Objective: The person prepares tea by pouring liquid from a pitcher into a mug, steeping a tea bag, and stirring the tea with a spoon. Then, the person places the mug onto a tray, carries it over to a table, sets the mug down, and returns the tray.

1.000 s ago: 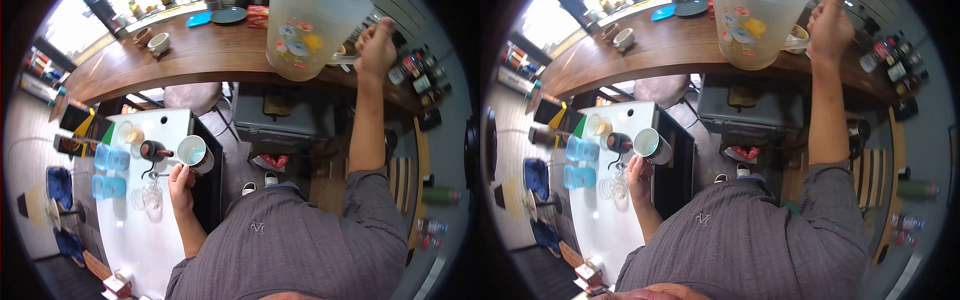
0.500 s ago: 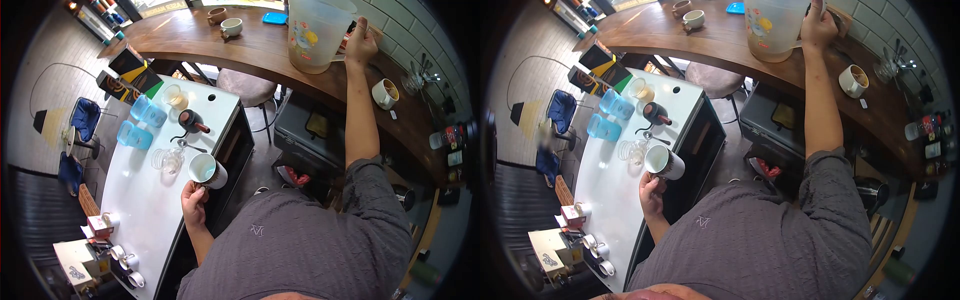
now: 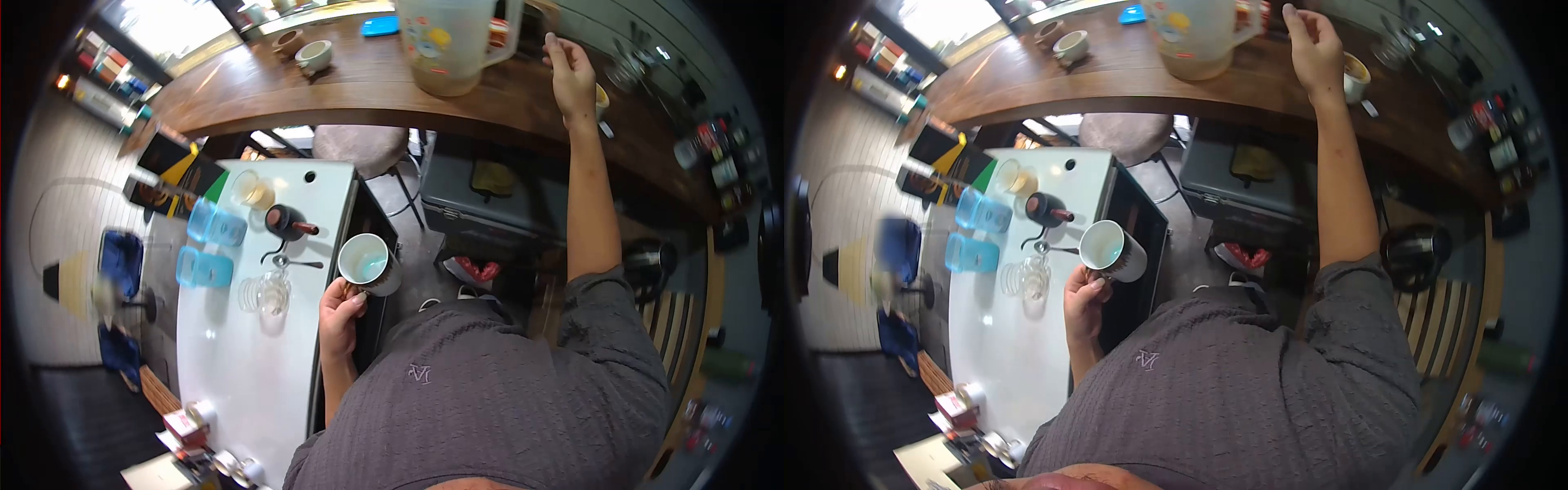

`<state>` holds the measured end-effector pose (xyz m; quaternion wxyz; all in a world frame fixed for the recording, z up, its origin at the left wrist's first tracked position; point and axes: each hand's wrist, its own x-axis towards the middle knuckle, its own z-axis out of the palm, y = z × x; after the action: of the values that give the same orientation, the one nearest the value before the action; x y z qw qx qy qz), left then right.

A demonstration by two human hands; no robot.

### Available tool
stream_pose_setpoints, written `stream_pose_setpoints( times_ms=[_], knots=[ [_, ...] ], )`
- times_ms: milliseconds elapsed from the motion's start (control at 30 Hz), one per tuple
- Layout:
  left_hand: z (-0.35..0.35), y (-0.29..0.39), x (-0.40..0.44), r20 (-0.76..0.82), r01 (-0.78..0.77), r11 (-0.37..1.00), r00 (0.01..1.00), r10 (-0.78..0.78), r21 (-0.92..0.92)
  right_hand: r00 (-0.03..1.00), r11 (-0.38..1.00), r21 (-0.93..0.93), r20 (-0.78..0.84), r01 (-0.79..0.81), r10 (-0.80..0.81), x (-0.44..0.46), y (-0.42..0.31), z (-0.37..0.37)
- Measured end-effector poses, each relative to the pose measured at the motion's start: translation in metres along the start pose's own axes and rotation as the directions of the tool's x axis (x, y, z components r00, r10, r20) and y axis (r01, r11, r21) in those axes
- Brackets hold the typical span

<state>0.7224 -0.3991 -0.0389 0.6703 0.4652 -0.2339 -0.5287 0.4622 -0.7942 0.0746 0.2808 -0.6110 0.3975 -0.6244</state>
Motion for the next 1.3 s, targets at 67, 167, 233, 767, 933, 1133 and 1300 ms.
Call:
stream_pose_setpoints(
  times_ms=[67, 167, 233, 767, 933, 1133, 1300],
  knots=[
    [0.005, -0.006, 0.014, 0.099, 0.039, 0.999, 0.994, -0.042, 0.033, 0.997, 0.998, -0.041, -0.048, -0.054, 0.052, -0.039, -0.011, -0.038],
    [0.013, -0.015, 0.034, 0.253, 0.168, 0.986, 0.953, -0.165, 0.01, 0.979, 0.978, 0.049, 0.008, -0.204, 0.204, -0.102, -0.012, -0.101],
    [0.022, -0.027, 0.051, 0.347, 0.228, 0.972, 0.909, -0.231, 0.05, 0.95, 0.957, 0.022, -0.117, -0.29, 0.29, -0.145, -0.022, -0.142],
    [0.224, -0.149, -0.002, 0.803, 0.266, 0.871, 0.344, -0.486, 0.413, 0.162, 0.486, -0.277, -0.95, -0.829, -0.265, -0.55, -0.149, -0.454],
    [0.279, -0.195, -0.098, 0.763, 0.384, 0.813, 0.318, -0.562, 0.438, 0.273, 0.245, -0.352, -0.913, -0.903, -0.303, -0.67, -0.094, -0.551],
    [0.317, -0.228, -0.185, 0.741, 0.382, 0.798, 0.324, -0.588, 0.466, 0.311, 0.825, -0.089, -0.944, -0.558, 0.108, -0.669, -0.07, -0.583],
    [0.322, -0.22, -0.208, 0.737, 0.35, 0.817, 0.363, -0.57, 0.459, 0.153, 0.918, -0.099, -0.987, -0.384, -0.042, -0.647, -0.049, -0.584]
  ],
)
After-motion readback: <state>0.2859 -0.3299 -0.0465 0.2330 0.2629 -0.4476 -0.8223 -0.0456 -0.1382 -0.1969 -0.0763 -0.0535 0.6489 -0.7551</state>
